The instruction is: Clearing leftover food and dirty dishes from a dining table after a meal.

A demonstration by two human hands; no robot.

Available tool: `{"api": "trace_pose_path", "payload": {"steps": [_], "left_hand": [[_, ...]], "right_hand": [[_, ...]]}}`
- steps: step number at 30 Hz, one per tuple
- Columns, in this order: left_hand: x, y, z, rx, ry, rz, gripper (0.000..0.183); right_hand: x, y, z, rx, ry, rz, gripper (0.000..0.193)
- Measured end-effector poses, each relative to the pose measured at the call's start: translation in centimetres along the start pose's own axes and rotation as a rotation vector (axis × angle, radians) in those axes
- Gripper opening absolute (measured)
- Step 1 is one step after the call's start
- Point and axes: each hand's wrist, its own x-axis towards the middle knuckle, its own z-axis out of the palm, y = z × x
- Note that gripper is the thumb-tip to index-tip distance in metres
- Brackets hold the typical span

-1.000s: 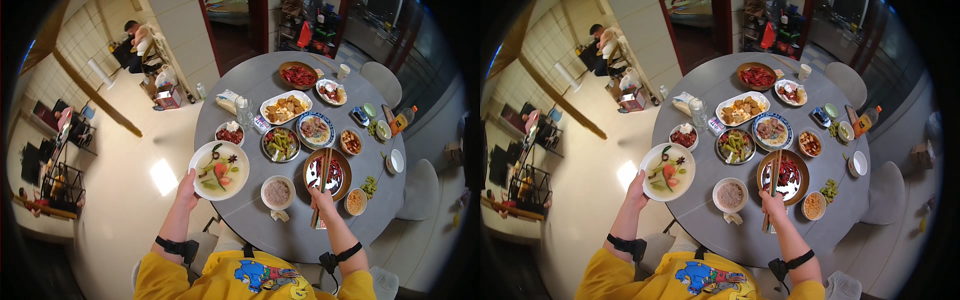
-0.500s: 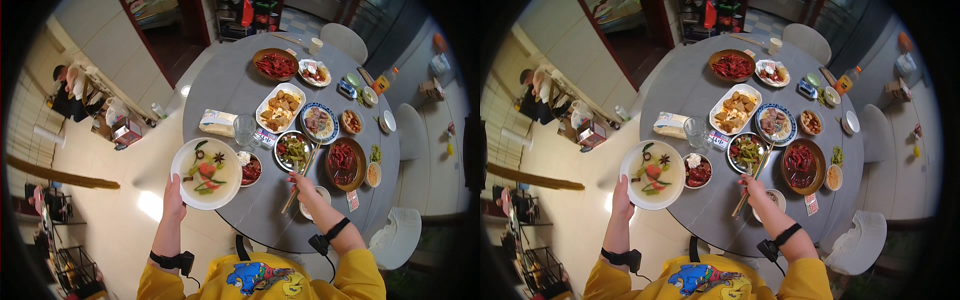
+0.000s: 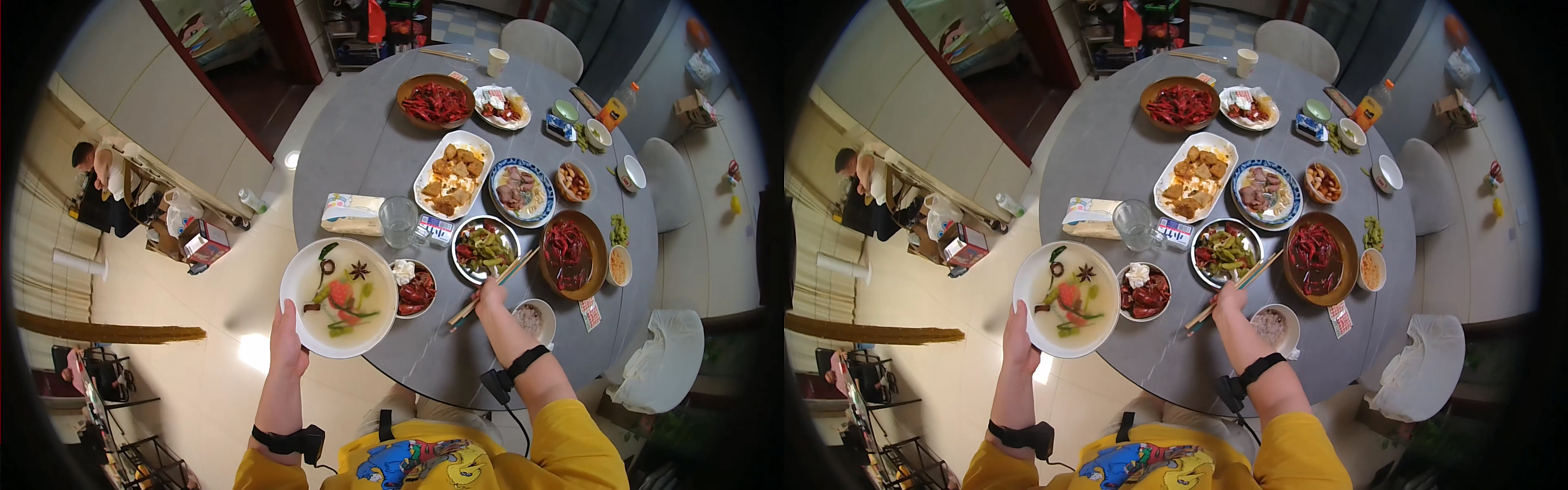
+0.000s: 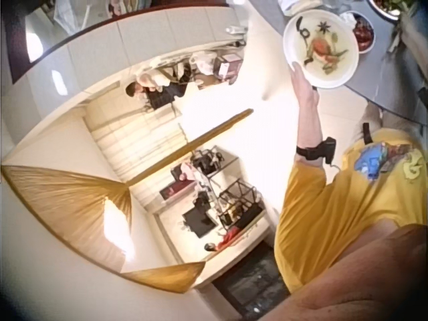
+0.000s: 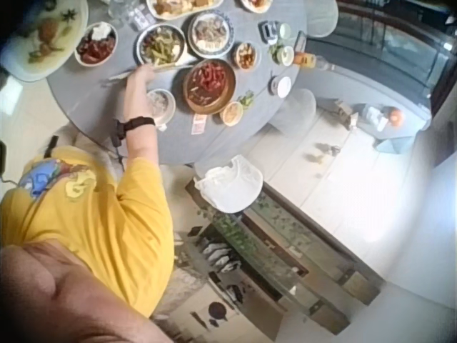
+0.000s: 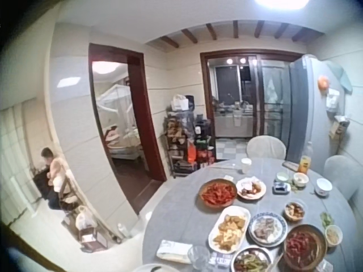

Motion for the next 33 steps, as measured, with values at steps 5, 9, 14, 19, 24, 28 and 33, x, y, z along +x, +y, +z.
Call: {"api": "trace_pose_path", "payload": {"steps": [5, 9, 14, 19, 24, 28, 33], "left_hand": [[-0.3, 0.0, 1.0, -0.01, -0.049, 0.003, 0.046], [-0.9, 0.2, 1.9, -0.039, -0.06, -0.006, 0.045], [-1.6, 0.3, 0.7, -0.111, -0.089, -0.016, 0.045], [-2.6, 2.4, -0.1, -0.126, -0.077, -0.025, 0.046], [-2.6, 5.9, -3.9, -0.118, -0.004, -0.032, 0.045], [-0.5, 8.5, -9.4, -0.126, 0.052, -0.047, 0.047], [2.9, 13.4, -17.7, -0.08, 0.058, -0.027, 0.047]], "right_hand": [[-0.3, -1.2, -2.6, -0.075, -0.069, 0.001, 0.018], [-2.5, -3.9, -5.2, -0.046, -0.166, -0.061, 0.017], [-6.5, -9.3, -7.7, -0.226, -0.236, -0.286, 0.013], [-11.5, -14.4, -9.6, -0.25, -0.433, -0.332, 0.004], [-17.6, -15.7, -6.8, -0.351, -0.568, -0.301, 0.006], [-23.9, -14.0, -2.3, -0.371, -0.612, -0.315, 0.005], [-30.8, -8.8, 5.4, -0.368, -0.69, -0.258, 0.006]]}}
